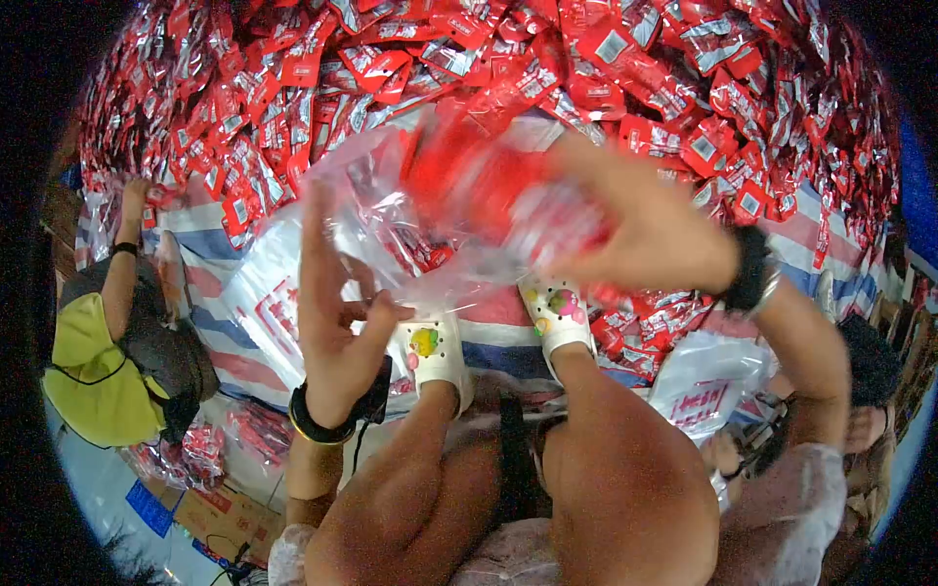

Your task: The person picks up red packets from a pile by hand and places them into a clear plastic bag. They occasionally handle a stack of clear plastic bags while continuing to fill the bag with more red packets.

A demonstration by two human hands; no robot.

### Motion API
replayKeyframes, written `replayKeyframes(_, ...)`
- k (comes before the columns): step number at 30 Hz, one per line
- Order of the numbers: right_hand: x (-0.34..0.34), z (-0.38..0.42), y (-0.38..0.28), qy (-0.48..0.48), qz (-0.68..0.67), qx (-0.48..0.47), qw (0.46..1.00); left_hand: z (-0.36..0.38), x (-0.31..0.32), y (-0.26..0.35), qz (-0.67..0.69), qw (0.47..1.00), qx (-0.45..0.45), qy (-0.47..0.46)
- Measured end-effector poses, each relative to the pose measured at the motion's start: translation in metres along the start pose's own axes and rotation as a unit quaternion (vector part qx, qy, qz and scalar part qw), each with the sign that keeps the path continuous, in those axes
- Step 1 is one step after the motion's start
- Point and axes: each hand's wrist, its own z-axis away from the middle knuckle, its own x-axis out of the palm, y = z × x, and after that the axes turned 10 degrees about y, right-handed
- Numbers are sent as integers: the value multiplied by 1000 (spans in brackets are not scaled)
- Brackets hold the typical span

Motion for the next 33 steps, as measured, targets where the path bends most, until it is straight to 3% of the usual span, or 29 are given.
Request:
replayKeyframes(2,36,3,-2,-199,-6,-35,979,3,13,-2,-50,994,72,-57)
replayKeyframes(4,67,-10,17,-278,-92,27,956,15,26,-1,-124,972,142,-141)
replayKeyframes(6,97,-27,56,-139,-268,208,930,34,35,3,-102,962,126,-219)
replayKeyframes(7,99,-45,56,-118,-448,312,830,42,38,4,-101,965,109,-215)
replayKeyframes(8,102,-61,49,-83,-602,402,685,48,40,5,-87,964,109,-224)
replayKeyframes(9,115,-69,43,-84,-605,400,683,47,39,6,-82,963,115,-230)
replayKeyframes(10,133,-74,39,26,-458,407,790,47,37,6,-77,961,120,-235)
replayKeyframes(11,154,-75,36,138,-288,400,859,47,35,5,-1,981,50,-190)
replayKeyframes(12,207,-67,53,245,-94,199,944,44,32,5,76,986,-19,-144)
replayKeyframes(14,221,-57,56,332,123,-21,935,30,9,-3,71,994,-68,-49)
replayKeyframes(15,180,-48,18,176,42,-68,981,26,-3,-6,66,994,-88,14)
replayKeyframes(16,145,-46,-3,29,-154,-26,987,23,-16,-6,62,990,-106,74)
replayKeyframes(17,110,-44,-23,-102,-320,67,940,22,-26,-6,56,983,-119,125)
replayKeyframes(18,99,-39,-14,-102,-319,72,940,24,-33,-7,51,977,-128,164)
replayKeyframes(20,72,-47,18,133,-369,201,898,32,-39,-11,34,966,-123,224)
replayKeyframes(21,91,-41,61,180,-172,127,960,35,-39,-12,37,967,-118,222)
replayKeyframes(23,154,-10,125,157,110,98,977,38,-37,-14,19,961,-117,249)
replayKeyframes(25,188,16,150,94,215,86,968,37,-43,-20,61,962,-110,241)
replayKeyframes(26,188,15,147,93,243,29,965,36,-43,-21,65,963,-106,238)
replayKeyframes(27,183,11,150,-11,175,130,976,35,-42,-22,63,962,-110,242)
replayKeyframes(28,174,7,156,-11,176,132,975,34,-42,-22,61,961,-113,247)
replayKeyframes(30,132,-18,152,111,12,246,963,32,-44,-19,38,961,-125,244)
replayKeyframes(33,67,-68,186,343,211,151,903,30,-45,-25,43,962,-122,240)
